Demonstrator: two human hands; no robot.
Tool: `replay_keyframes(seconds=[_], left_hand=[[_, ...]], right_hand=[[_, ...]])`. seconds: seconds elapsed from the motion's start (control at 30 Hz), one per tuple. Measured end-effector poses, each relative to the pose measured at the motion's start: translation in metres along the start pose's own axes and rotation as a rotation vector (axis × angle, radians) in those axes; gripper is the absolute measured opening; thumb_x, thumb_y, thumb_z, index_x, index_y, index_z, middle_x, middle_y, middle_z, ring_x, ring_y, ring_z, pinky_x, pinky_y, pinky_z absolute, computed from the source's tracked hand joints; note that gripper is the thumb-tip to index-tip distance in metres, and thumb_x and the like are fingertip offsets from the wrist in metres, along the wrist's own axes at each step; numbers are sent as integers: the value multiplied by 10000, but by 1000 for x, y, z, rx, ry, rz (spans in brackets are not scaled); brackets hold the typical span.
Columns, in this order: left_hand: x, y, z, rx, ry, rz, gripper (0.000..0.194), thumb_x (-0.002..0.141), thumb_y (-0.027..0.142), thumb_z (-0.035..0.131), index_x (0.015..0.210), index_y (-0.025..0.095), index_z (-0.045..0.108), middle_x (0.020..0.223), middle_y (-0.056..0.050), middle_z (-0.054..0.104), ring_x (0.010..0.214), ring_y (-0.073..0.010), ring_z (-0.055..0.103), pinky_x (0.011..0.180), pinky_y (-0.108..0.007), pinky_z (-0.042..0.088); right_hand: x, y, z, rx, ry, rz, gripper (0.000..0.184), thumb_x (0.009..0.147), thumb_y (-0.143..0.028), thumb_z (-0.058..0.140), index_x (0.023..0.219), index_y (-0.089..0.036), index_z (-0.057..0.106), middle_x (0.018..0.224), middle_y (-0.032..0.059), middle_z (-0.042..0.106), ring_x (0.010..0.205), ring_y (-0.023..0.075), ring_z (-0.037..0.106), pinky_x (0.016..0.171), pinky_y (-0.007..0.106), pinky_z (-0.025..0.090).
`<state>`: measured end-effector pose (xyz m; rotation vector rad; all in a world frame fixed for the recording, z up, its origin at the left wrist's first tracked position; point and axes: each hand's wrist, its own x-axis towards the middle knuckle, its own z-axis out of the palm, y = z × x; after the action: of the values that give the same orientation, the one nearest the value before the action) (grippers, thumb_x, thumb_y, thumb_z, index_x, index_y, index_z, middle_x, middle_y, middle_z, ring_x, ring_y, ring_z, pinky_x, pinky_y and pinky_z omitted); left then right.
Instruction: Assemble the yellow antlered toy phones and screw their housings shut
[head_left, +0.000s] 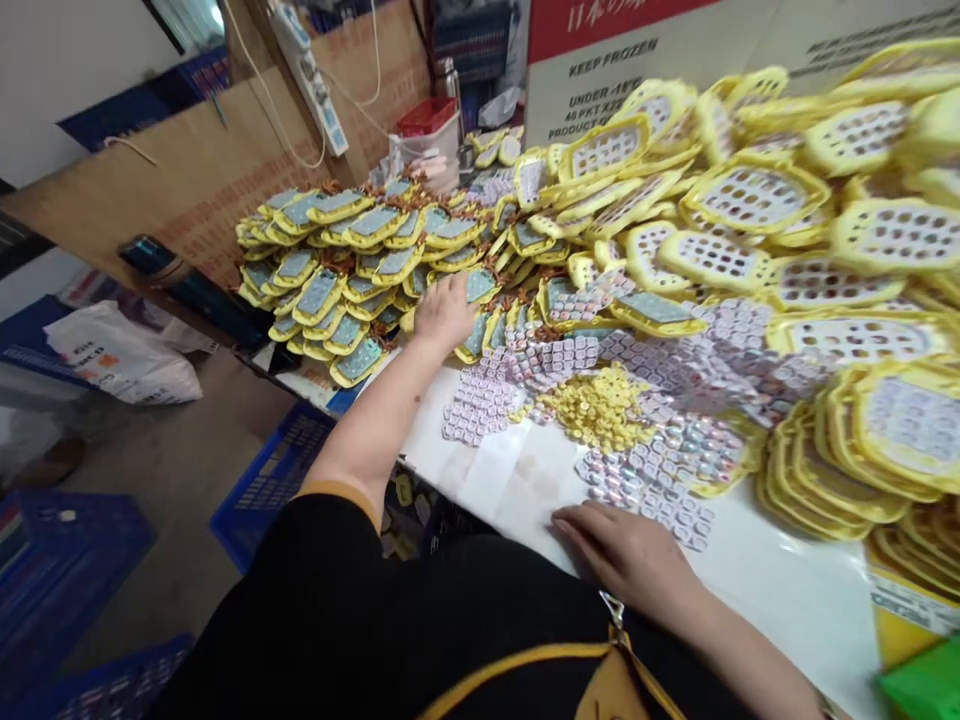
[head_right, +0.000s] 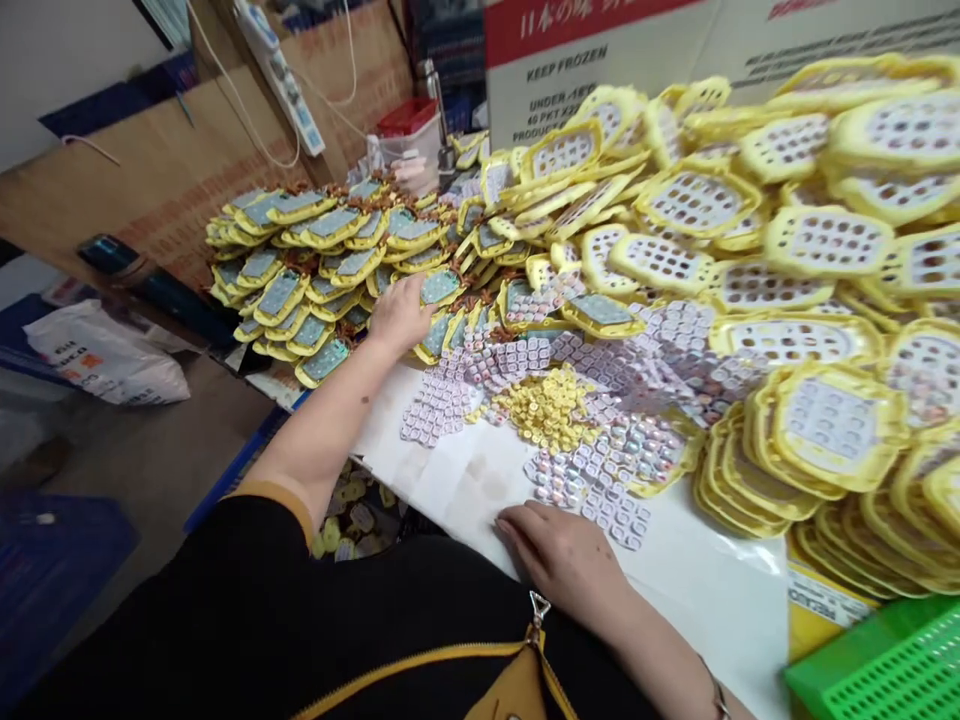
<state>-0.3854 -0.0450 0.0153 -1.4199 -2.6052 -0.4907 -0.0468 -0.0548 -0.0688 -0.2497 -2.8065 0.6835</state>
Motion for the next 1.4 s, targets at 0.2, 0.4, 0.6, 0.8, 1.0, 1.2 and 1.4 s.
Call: replay_keyframes(seconds=[0.2,0.4,0.6,0.8,1.0,1.2,1.4], left_hand=[[24,29,-13,375,-94,-34,569,821,418,672,1260,68,577,1202,-237,659,1148,-378,599,962,-489,467],[-25,39,-39,118,123,59,906,729,428,734,1479,77,368,1360,-228,561,1268,-389,528,1056,-521,431],[-132,84,-17,-498,-86,272,953,666,500,791,1489,253,379,1316,-132,585,1248,-345,550,1102,-487,417],[-158,106,-5,-1339,-801,-125,899,681,664,737,1442,301,425,1417,-143,545,1206,-365,600,889,-480,567],[-167,109,19,-1844,-1451,-354,766,774,784,523,1194,160,665,1202,-171,698,890,-317,730,624,-413,612],[-156,106,17,-1878,-1192,-366,868,662,839,588,1166,141,693,1275,-210,664,831,-255,718,613,-352,615],[-144,103,13,-1849,-1052,-457,856,682,883,496,1077,156,713,1170,-194,713,737,-267,712,517,-363,585]], right_hand=[[8,-2,-7,232,-76,165,343,989,-330,411,947,-183,717,833,102,756,759,193,708,652,282,478],[21,9,-31,611,-13,277,227,945,-320,534,960,-164,699,827,55,729,751,137,667,705,249,501],[30,9,-44,1291,442,487,479,837,-455,648,1199,-234,423,860,-34,592,552,94,613,438,215,505],[1,11,-61,1427,492,514,379,810,-467,675,1006,-216,469,642,-71,595,535,98,621,491,202,521],[-19,9,-77,1088,300,510,427,822,-567,636,977,-170,602,741,-13,630,516,83,530,466,227,455],[-31,29,-114,-141,458,692,332,969,-381,460,1017,-134,677,920,115,732,757,179,633,678,313,430],[-17,24,-89,-499,-134,832,320,982,-177,319,1156,-108,579,978,163,700,722,207,655,525,306,257]])
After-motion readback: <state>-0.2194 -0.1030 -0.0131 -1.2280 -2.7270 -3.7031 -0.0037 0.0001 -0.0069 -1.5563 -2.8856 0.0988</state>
